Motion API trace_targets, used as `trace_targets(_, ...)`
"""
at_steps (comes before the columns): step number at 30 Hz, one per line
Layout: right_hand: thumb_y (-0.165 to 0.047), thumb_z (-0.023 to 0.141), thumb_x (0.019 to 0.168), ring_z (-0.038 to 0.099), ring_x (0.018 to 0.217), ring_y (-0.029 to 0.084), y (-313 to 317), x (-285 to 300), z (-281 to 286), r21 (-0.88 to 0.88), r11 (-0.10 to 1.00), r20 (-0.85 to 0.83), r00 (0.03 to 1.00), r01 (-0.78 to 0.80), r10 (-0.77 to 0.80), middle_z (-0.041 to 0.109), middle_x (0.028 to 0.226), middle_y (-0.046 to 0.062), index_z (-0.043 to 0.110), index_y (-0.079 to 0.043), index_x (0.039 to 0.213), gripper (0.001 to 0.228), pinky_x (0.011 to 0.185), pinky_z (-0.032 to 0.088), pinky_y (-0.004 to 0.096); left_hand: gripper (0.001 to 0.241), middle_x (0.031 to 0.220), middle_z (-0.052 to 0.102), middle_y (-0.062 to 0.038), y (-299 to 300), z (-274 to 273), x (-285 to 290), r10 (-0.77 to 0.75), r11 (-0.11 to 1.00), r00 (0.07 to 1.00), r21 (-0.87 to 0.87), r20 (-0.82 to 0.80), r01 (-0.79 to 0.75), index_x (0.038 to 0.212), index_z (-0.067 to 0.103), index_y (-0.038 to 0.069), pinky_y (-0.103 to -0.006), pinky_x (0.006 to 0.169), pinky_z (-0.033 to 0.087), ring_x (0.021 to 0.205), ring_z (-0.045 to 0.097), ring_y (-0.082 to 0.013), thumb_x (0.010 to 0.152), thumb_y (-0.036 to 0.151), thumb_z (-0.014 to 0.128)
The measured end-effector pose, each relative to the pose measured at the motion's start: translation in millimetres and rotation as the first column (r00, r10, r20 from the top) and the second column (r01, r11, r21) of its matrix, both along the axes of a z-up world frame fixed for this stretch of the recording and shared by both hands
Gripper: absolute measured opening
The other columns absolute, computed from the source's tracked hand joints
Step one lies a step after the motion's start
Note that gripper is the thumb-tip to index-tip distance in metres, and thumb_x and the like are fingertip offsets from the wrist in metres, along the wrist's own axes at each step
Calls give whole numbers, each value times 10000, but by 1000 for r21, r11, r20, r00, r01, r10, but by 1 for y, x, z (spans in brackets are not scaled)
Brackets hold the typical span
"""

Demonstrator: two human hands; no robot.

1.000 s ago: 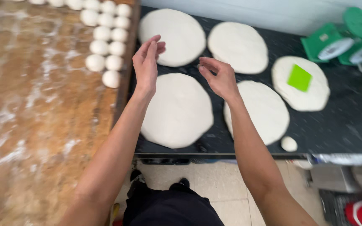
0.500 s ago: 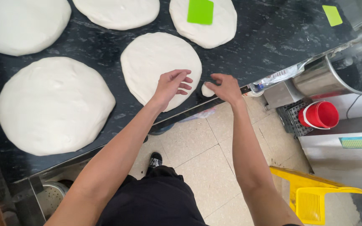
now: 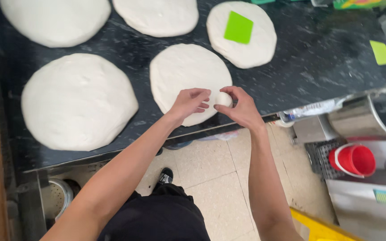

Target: The person portions dough into small balls using a green plastic scraper and arranges them on a wooden board. They then grease a metal pan with a brush and place a large dough piece into it.

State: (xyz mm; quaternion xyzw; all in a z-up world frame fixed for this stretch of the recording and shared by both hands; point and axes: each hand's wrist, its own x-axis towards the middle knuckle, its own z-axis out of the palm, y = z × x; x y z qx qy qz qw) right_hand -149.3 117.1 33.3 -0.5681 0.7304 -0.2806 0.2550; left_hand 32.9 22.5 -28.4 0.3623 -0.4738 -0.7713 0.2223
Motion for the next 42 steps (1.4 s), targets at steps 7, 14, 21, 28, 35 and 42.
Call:
trace_targets(7, -169, 896, 732, 673, 1072, 243, -84, 149, 49, -265, 918, -114, 955, -294, 273, 656, 1203, 119, 692, -38, 1262, 582, 862, 581, 360, 593, 1013, 757, -151, -42, 35, 109, 307, 931, 933, -144, -190, -336, 1332, 622, -43, -295, 738, 600, 878, 721, -174, 863, 277, 793)
trace_targets(14, -115, 874, 779, 741, 1017, 208, -152, 325, 58, -392, 801, -2, 871, -452, 491, 663, 1220, 113, 641, -37, 1339, 611, 844, 636, 292, 528, 1040, 787, -161, -68, 63, 294, 602, 749, 755, -145, -258, -646, 1281, 672, -62, -285, 784, 627, 908, 759, -175, 927, 322, 749)
trace_targets(21, -154, 905, 783, 738, 945, 221, -191, 484, 46, -406, 657, -82, 741, -635, 666, 702, 1150, 119, 708, -66, 1238, 504, 800, 637, 337, 636, 1154, 766, -182, -59, 60, 460, 875, 414, 483, -571, 36, -708, 1408, 564, 17, -305, 722, 574, 911, 755, -218, 959, 453, 676)
trace_targets(28, -272, 908, 733, 599, 1048, 297, -225, 578, 5, -318, 635, -369, 709, -704, 601, 737, 1085, 48, 719, -137, 1185, 508, 903, 487, 456, 471, 1187, 719, -175, -49, 35, 565, 981, 185, 192, -159, -28, -970, 1410, 517, 19, -305, 626, 645, 765, 787, -219, 1018, 281, 510)
trace_targets(35, -319, 919, 686, 565, 1059, 286, -236, 601, -17, -286, 632, -519, 670, -721, 530, 709, 1121, 42, 727, -146, 1144, 526, 889, 404, 478, 357, 1033, 755, -150, -55, 5, 572, 959, 271, 278, -102, -62, -957, 1296, 638, 1, -287, 604, 606, 709, 738, -166, 1024, 207, 531)
trace_targets(42, -286, 801, 916, 684, 807, 177, -237, 542, -5, -491, 739, -172, 883, -462, 438, 733, 964, 25, 780, -105, 1065, 236, 733, 528, 323, 303, 842, 730, -47, -81, 23, 512, 907, 337, 346, -80, -240, -938, 1088, 723, 12, -232, 509, 464, 625, 635, -88, 1023, 272, 582)
